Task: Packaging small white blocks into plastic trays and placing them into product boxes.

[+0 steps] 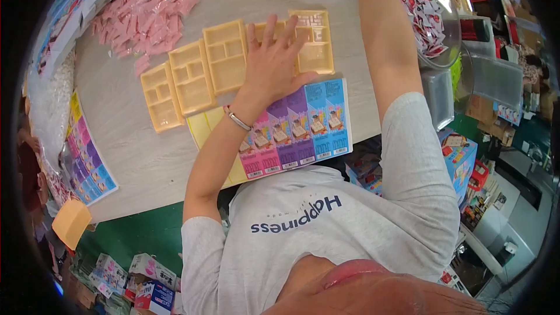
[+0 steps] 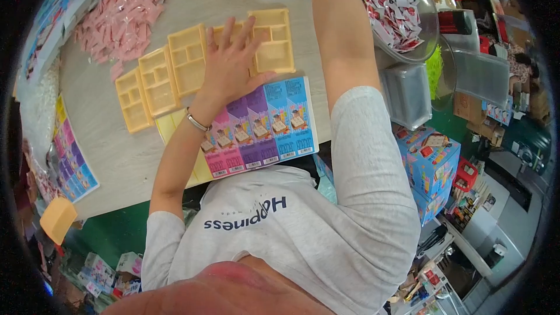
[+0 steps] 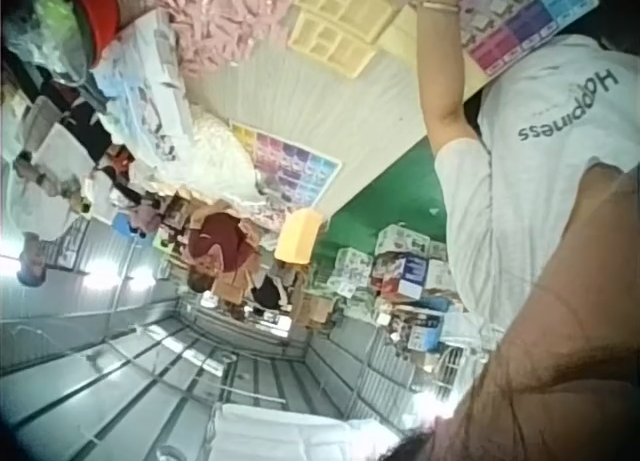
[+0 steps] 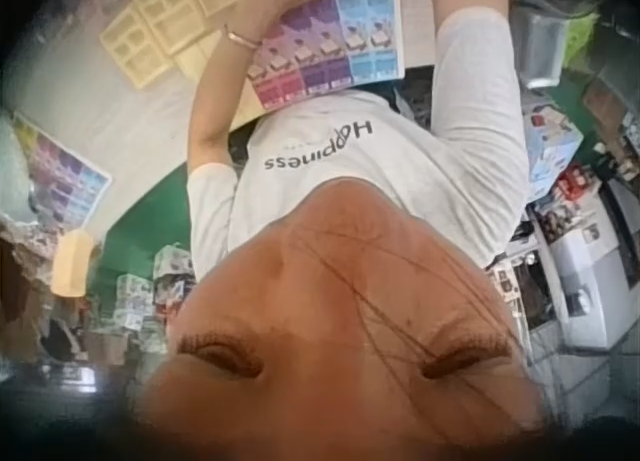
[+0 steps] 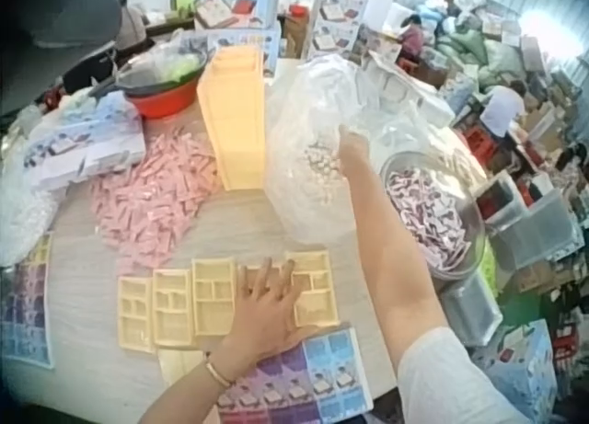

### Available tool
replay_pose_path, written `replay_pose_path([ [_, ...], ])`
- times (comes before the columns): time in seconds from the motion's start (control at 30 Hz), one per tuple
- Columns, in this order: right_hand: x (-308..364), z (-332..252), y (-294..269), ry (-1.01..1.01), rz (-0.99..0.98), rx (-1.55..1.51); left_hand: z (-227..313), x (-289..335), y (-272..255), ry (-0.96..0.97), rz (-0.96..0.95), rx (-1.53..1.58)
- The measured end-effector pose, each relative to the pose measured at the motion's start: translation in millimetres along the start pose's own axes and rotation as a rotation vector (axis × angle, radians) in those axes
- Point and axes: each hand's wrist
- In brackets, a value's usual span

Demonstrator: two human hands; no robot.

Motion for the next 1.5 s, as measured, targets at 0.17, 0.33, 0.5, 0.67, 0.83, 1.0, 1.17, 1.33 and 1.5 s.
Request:
replay_pose_path([
  [0.17, 113.7, 47.4, -12.3, -0.053, -0.454, -1.225, -2.8, 0.5, -2.2, -0.05, -0.016, -0.016],
  [0.33, 250.5, 123.4, -24.4, 0.049, -0.496, -1.046, 3.8, 3.2, 6.9, -0.09, -0.017, -0.064],
  [0.5, 350.8, 156.2, -41.0, -0.479, -0.235, 0.003, 11.8, -3.8, 12.8, -0.094, 0.05, -0.046],
  [0.67, 338.4, 169.2, -44.5, -1.096, -0.12, 0.357, 12.8, -8.1, 12.9, -0.093, 0.005, -0.074],
  [0.83, 330.3, 165.9, -62.5, -1.232, -0.306, 0.448, 10.4, -5.2, 13.7, -0.08, 0.054, -0.029],
  [1.0, 325.3, 166.7, -60.4, -1.188, -0.261, 0.273, 7.0, -4.7, 10.7, -0.071, 0.077, 0.055],
  [1.17, 322.8, 174.8, -63.7, -0.746, -0.292, -0.033, 14.0, -16.5, -1.0, -0.085, 0.131, 0.187],
  [1.33, 331.5, 167.4, -83.4, -0.549, -0.294, -0.227, 16.3, -10.9, 14.3, 0.118, 0.104, -0.001],
  [1.5, 340.9, 177.1, -104.9, -0.681, -0.345, 0.266, 48.8, 5.4, 16.5, -0.01, -0.006, -0.121],
])
Point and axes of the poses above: each hand's wrist, its own x-axis away from the middle knuckle, its own y-axis out of the palm, z = x × y, and after that the axes turned 7 degrees about y, right-handed
